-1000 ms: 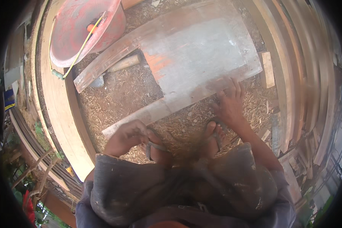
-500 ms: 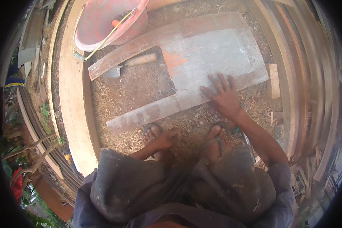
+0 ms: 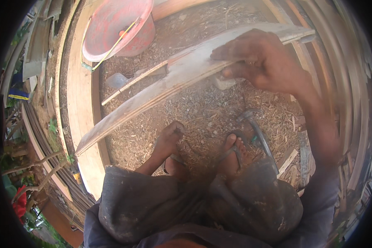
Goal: The person assembles wooden planks by aligning them, hammering nails to join them, and then uses an angle grinder to cut a larger curved wooden piece. The person handles nails, a hammer, and the angle grinder to complete the assembly and cutting steps.
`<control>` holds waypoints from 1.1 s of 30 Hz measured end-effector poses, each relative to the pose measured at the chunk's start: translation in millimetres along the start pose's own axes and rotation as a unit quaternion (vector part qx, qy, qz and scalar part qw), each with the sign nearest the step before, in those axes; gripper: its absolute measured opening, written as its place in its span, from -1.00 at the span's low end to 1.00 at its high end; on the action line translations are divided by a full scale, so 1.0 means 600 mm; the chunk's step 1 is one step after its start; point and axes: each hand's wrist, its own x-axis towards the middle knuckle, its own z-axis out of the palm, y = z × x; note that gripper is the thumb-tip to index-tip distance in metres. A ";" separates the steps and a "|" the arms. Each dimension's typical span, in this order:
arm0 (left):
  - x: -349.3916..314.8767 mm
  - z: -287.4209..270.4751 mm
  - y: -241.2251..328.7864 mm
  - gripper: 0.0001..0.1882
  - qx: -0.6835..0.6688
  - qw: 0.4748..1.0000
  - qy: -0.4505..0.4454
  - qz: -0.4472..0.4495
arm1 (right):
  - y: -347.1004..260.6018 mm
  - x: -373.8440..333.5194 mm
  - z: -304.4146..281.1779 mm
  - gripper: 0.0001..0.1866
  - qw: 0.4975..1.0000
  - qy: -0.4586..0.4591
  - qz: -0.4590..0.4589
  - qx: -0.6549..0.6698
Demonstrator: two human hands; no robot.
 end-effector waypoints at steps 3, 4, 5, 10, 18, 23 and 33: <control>0.031 -0.017 0.069 -0.96 0.010 0.992 0.087 0.089 | 0.012 0.062 -0.031 -0.61 0.997 0.013 0.079 -0.006; 0.045 -0.023 0.080 -0.96 -0.002 0.987 0.111 0.115 | -0.002 0.112 -0.063 -0.60 0.992 -0.082 0.093 0.014; 0.056 -0.033 0.094 -0.93 0.007 0.983 0.140 0.121 | -0.003 0.150 -0.077 -0.58 0.992 -0.089 0.086 0.014; 0.171 -0.038 0.176 -0.81 0.055 0.958 0.232 0.159 | 0.054 0.203 -0.085 -0.49 0.990 0.095 0.094 -0.049; 0.217 -0.090 0.178 -0.85 0.047 0.935 0.293 0.193 | 0.078 0.261 -0.041 -0.41 0.994 0.106 0.019 -0.005; 0.214 -0.093 0.164 -0.84 0.030 0.937 0.304 0.172 | 0.082 0.273 -0.045 -0.35 0.989 0.112 0.004 -0.094; 0.225 -0.157 0.226 -0.86 0.212 0.834 0.362 0.359 | 0.118 0.299 -0.028 -0.20 0.990 0.093 -0.016 -0.105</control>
